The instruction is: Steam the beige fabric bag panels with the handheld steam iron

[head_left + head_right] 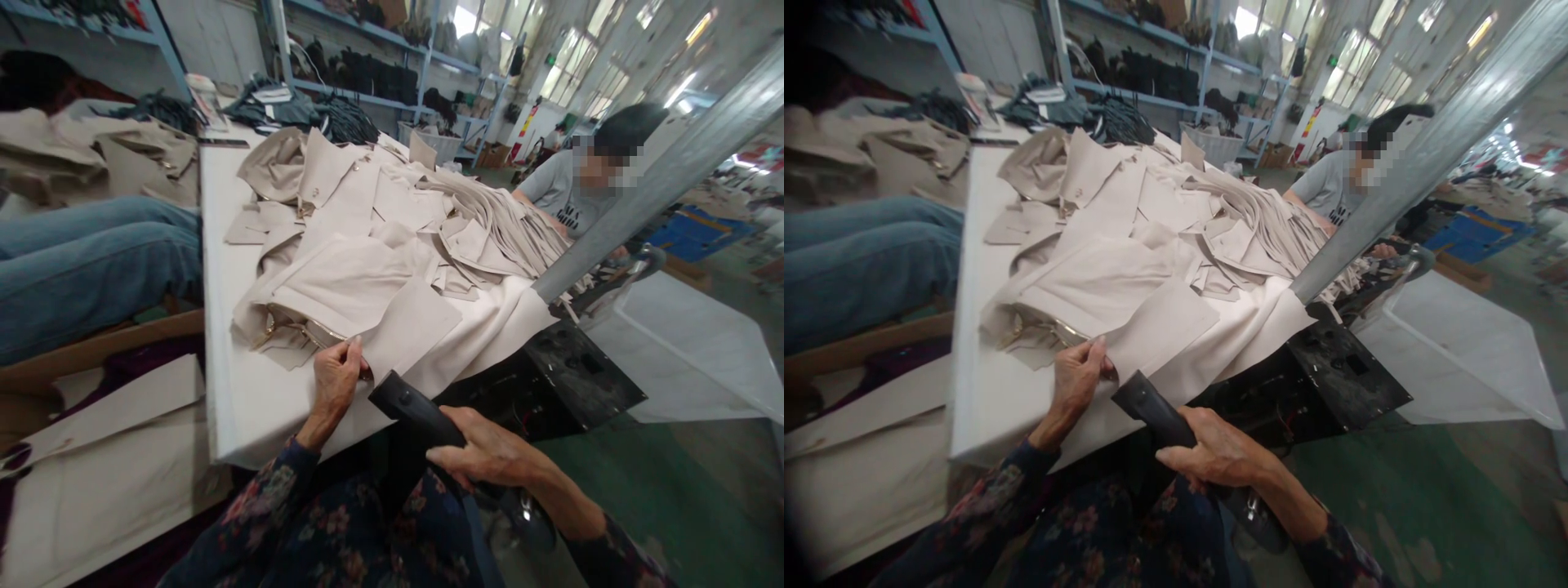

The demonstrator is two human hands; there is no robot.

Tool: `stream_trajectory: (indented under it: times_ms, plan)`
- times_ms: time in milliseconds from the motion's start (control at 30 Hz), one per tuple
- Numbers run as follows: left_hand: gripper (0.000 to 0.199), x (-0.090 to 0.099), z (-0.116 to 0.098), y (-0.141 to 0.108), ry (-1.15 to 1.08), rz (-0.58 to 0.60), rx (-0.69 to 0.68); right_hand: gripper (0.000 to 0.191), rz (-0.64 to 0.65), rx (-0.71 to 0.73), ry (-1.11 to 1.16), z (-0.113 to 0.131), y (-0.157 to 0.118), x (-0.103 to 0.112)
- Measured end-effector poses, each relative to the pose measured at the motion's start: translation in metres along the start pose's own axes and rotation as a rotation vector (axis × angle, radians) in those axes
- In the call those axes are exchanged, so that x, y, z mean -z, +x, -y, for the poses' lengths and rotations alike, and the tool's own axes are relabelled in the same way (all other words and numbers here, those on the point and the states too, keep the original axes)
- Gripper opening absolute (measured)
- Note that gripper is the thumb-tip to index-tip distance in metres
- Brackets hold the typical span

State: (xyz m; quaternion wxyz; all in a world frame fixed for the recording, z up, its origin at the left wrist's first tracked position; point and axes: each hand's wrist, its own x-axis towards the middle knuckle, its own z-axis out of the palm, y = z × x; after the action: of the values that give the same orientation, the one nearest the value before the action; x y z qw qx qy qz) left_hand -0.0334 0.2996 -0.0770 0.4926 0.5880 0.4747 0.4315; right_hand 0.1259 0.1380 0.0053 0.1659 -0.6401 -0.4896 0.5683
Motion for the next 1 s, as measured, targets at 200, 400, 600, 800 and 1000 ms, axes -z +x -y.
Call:
stream_trajectory:
  times_ms: [200, 400, 600, 800, 1000]
  plan:
    - [0.041, -0.001, 0.001, 0.000, -0.012, 0.003, 0.020, 0.022, 0.106, -0.073, -0.080, 0.004, -0.004, -0.014]
    - [0.040, 0.001, 0.001, 0.001, -0.009, 0.003, -0.006, 0.019, 0.002, -0.047, -0.039, -0.004, -0.020, -0.002]
    - [0.041, 0.001, 0.003, 0.001, -0.023, 0.018, -0.003, 0.018, 0.052, -0.008, -0.014, 0.002, 0.000, 0.011]
    - [0.041, 0.000, 0.004, 0.002, -0.039, 0.035, 0.026, 0.016, 0.109, 0.005, -0.100, 0.015, 0.006, 0.013]
    - [0.042, 0.001, 0.003, 0.002, -0.028, 0.027, 0.008, 0.019, 0.158, -0.043, -0.165, 0.022, 0.013, 0.002]
